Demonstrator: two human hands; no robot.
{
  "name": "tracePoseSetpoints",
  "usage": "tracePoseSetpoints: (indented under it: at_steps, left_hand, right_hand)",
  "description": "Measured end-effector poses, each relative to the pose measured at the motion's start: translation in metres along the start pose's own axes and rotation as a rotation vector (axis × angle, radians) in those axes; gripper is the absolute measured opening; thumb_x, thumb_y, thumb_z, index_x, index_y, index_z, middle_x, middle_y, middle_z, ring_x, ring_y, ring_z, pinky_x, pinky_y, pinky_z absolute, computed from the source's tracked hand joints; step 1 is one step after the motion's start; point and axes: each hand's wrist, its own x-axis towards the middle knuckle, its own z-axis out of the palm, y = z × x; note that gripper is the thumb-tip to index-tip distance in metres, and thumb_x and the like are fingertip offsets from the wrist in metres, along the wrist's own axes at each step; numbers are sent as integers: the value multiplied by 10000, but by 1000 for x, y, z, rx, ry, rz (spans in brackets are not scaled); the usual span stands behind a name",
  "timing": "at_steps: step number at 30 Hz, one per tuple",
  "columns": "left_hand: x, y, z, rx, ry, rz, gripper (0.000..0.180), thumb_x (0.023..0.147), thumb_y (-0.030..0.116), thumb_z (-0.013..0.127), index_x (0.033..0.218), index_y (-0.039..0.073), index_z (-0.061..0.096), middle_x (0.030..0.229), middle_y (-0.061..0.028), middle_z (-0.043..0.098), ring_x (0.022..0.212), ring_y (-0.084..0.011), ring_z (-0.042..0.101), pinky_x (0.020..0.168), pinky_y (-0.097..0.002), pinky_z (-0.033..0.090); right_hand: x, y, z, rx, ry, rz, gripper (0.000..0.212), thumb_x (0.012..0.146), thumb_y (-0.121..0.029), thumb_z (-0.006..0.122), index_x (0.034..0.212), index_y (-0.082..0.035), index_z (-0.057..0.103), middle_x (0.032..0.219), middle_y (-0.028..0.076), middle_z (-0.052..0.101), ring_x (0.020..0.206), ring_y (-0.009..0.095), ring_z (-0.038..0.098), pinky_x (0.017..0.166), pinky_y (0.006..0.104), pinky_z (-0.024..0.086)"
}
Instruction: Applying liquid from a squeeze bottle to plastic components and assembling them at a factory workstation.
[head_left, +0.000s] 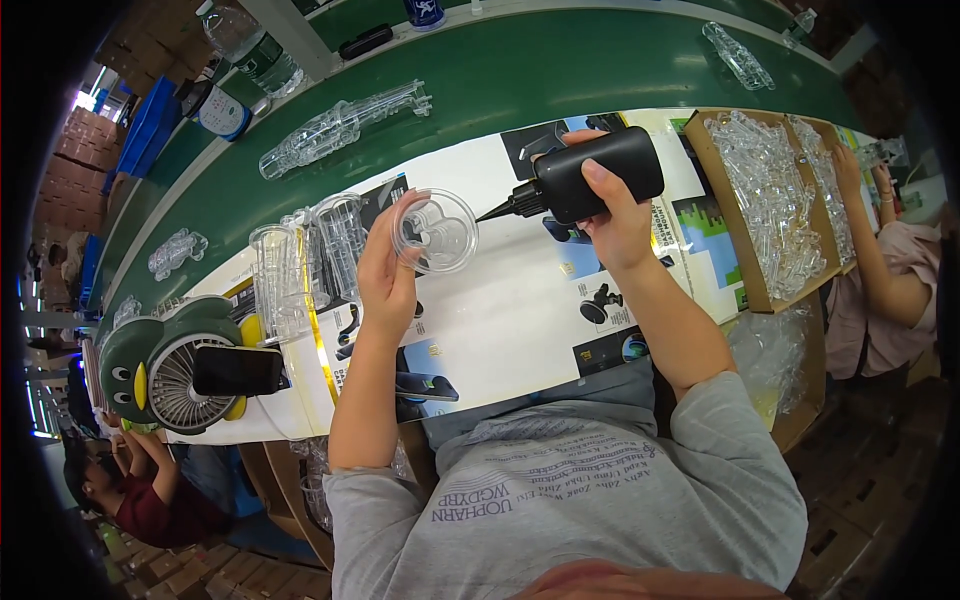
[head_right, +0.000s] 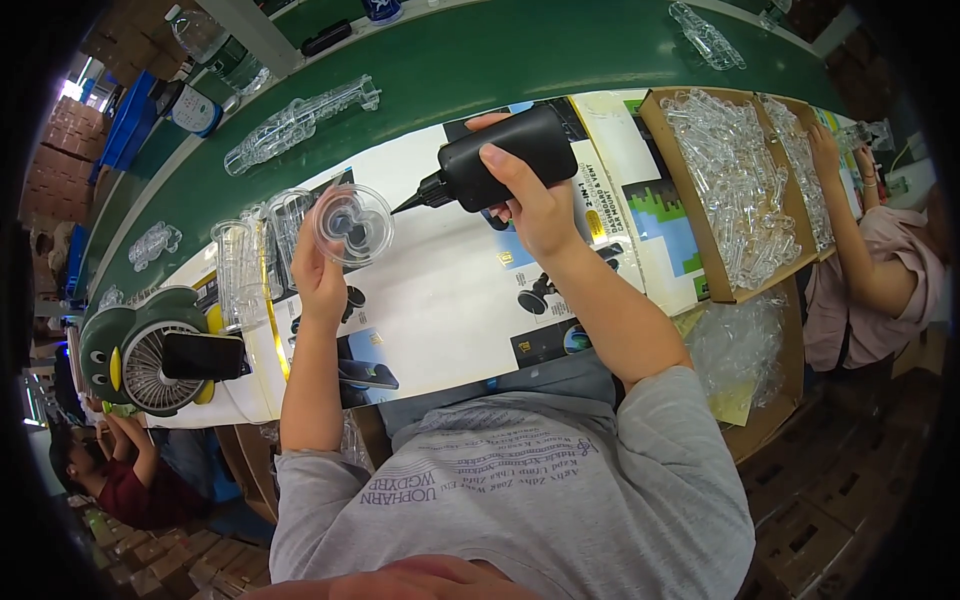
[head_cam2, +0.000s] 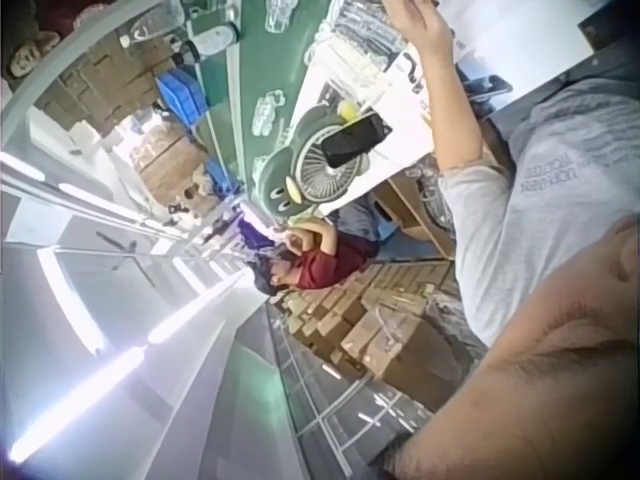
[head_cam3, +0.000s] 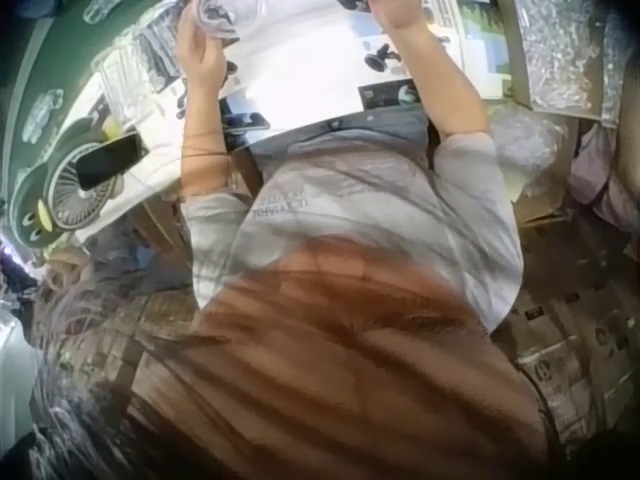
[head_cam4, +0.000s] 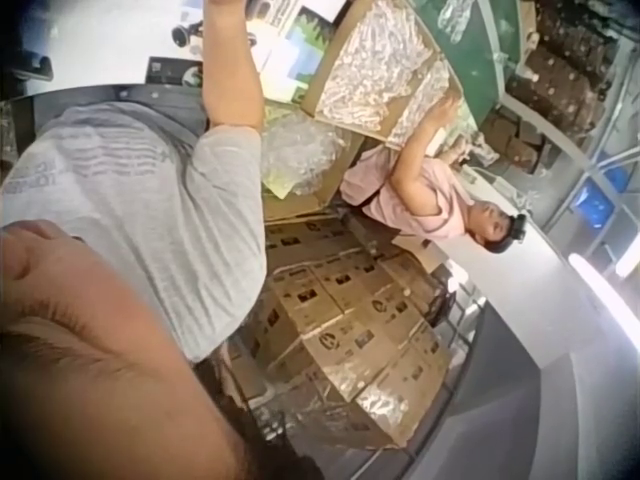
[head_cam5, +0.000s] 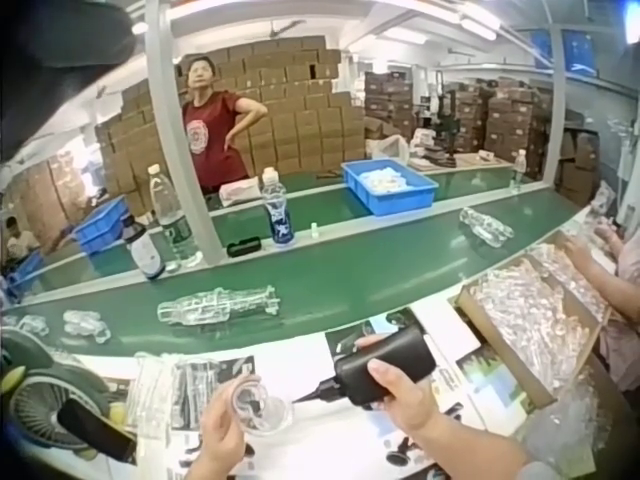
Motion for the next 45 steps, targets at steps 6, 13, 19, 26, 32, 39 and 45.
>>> tracePoseSetpoints:
  at_steps: [6,13,19,26,32,39,45]
  left_hand:
    - [-2,-1,-1,1,13,-15,392,879,111,493,1232,-56,452,1193,-161,530,1152,-265,479,1004,-362,324]
    - [-1,0,-1,2,-24,2,385,868,87,483,1223,-61,458,1187,-176,531,1136,-271,497,991,-360,344]
    - [-2,5,-3,-82,-68,-84,388,869,109,497,1217,-56,452,1170,-164,541,1109,-244,515,974,-346,364]
    - [-4,4,-3,-192,-86,-118,374,908,195,498,1194,-38,436,1117,-140,565,1058,-212,537,945,-331,385]
    - [-4,3,-4,-191,-114,-110,422,905,273,511,1182,-42,460,1104,-134,571,1041,-209,541,931,-328,393]
    - [-5,1,-5,-207,-121,-147,409,899,260,519,1169,-46,484,1090,-131,578,1025,-207,547,921,-329,399]
    - [-3,3,-8,-349,-194,-187,375,867,186,539,1160,-45,500,1072,-122,591,1021,-200,550,911,-320,403]
  right_hand:
    - [0,-1,0,0,-28,14,334,789,-232,570,1069,-52,551,881,113,629,629,72,579,422,162,380]
    - [1,1,-4,43,-30,29,334,789,-208,576,1078,-46,541,926,128,621,741,117,620,522,182,473]
    - [2,2,-4,51,-32,27,338,789,-203,576,1082,-38,539,937,143,617,753,127,623,543,193,491]
    - [2,1,-5,43,-26,19,342,789,-199,578,1083,-29,537,941,146,614,772,142,629,561,202,507]
    - [2,2,-6,50,-33,5,342,790,-200,578,1080,-23,539,938,141,611,774,146,630,568,209,515]
    - [2,0,-7,41,-48,9,337,791,-197,574,1075,-19,542,940,150,611,772,145,625,559,210,511]
    - [3,-2,-9,45,-69,8,342,779,-187,577,1065,-3,542,936,164,610,770,161,627,591,225,519]
